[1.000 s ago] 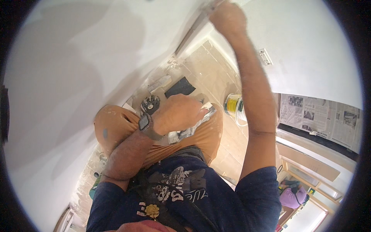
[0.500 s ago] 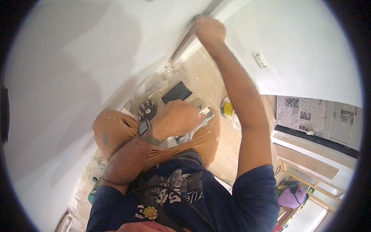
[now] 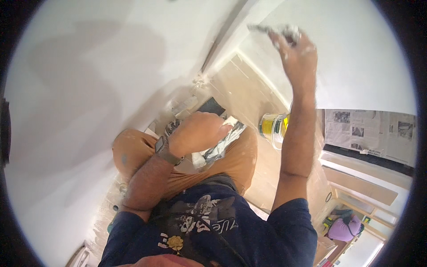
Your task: The person applies white filler to a wall corner using a putty knife and a hawk. They scoop filler from the hawk onto the knife and smooth it into the corner joint, repeating the process to cover the seam.
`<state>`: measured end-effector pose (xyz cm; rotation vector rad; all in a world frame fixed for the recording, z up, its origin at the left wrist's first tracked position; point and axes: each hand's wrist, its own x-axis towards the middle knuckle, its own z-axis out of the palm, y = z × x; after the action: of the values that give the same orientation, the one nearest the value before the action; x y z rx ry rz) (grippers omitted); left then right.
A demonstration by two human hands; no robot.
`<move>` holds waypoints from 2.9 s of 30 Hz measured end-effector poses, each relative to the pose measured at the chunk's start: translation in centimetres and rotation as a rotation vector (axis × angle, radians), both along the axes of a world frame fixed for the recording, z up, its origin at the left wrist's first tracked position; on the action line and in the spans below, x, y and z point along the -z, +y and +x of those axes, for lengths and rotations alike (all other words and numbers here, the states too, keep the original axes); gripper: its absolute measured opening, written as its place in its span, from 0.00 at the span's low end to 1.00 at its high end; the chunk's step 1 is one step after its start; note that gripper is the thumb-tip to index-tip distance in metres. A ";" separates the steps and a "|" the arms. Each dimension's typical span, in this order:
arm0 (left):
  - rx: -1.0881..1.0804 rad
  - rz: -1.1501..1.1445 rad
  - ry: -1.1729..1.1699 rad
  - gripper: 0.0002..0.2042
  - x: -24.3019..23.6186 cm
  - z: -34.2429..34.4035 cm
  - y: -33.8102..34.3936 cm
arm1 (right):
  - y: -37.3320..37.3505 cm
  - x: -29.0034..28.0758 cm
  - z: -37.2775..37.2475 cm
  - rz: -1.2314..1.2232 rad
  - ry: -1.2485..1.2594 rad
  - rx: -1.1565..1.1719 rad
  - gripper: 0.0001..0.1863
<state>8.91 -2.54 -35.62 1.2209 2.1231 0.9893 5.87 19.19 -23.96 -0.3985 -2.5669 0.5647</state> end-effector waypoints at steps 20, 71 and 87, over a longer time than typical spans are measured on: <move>-0.748 0.344 -0.188 0.23 0.9 -2.1 1.9 | 0.7 12.5 14.2 -1.027 0.096 0.012 0.14; -0.472 0.263 0.713 0.09 2.8 -0.4 2.6 | -3.9 15.7 12.6 -1.467 -0.073 -0.095 0.10; -0.747 0.239 0.537 0.12 0.6 -1.4 0.5 | -5.1 16.2 12.0 -1.847 0.023 -0.203 0.09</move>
<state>7.49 -2.00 -36.27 0.8447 3.0800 1.3553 17.85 14.10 -40.15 -0.6013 -1.2644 2.7704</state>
